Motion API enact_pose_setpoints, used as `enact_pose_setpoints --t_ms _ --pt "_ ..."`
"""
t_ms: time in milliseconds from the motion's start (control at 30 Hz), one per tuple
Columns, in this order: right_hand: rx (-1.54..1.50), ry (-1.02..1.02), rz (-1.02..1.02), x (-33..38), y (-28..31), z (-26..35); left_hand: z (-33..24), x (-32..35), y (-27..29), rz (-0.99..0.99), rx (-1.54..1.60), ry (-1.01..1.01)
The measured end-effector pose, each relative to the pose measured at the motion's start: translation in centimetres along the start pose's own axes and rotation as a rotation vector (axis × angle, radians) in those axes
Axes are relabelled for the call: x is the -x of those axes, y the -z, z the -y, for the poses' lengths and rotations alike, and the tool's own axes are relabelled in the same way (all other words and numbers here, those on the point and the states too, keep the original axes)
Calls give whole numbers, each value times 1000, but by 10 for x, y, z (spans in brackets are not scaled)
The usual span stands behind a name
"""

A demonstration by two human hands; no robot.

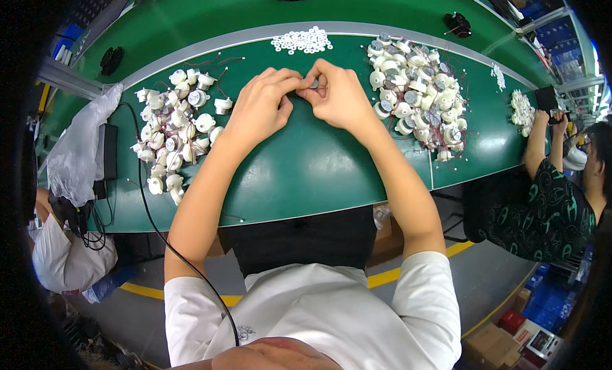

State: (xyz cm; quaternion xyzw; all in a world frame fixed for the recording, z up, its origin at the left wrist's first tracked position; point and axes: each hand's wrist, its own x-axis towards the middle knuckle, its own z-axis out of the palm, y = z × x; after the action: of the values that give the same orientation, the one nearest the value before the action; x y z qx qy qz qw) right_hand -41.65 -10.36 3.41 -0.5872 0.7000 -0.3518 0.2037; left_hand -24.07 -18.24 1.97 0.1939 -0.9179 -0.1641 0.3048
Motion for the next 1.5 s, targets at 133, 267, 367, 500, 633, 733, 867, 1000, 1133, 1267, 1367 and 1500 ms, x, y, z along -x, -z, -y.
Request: enact_pose_setpoints --t_ms 133,267,367,500,633,733,867,1000,1133,1267,1367,1500 --pt "-75 -18 83 -11 3 -10 8 -3 -1 28 87 -10" --pt "53 5 160 -13 6 1 1 -3 -2 -1 97 -4" --pt "341 82 177 -16 11 17 1 1 -6 -73 31 -43" --pt "492 293 303 -29 15 19 4 2 1 43 5 0" --pt "430 381 336 -36 17 9 3 7 -2 -31 -54 -43" --pt "279 308 400 -39 19 3 -1 6 -6 7 -114 -8" --pt "424 316 313 -27 12 9 4 7 -3 34 -86 -19" --pt "372 319 83 -5 2 1 0 5 12 59 -47 -43" --pt "449 195 -160 21 32 7 -12 8 42 51 -352 72" --pt "637 -14 -425 46 111 6 -11 26 75 144 -608 377" --pt "643 -197 -512 53 163 -18 -9 25 87 362 -459 506" --pt "651 -308 -385 54 193 -63 0 25 74 310 -279 396"
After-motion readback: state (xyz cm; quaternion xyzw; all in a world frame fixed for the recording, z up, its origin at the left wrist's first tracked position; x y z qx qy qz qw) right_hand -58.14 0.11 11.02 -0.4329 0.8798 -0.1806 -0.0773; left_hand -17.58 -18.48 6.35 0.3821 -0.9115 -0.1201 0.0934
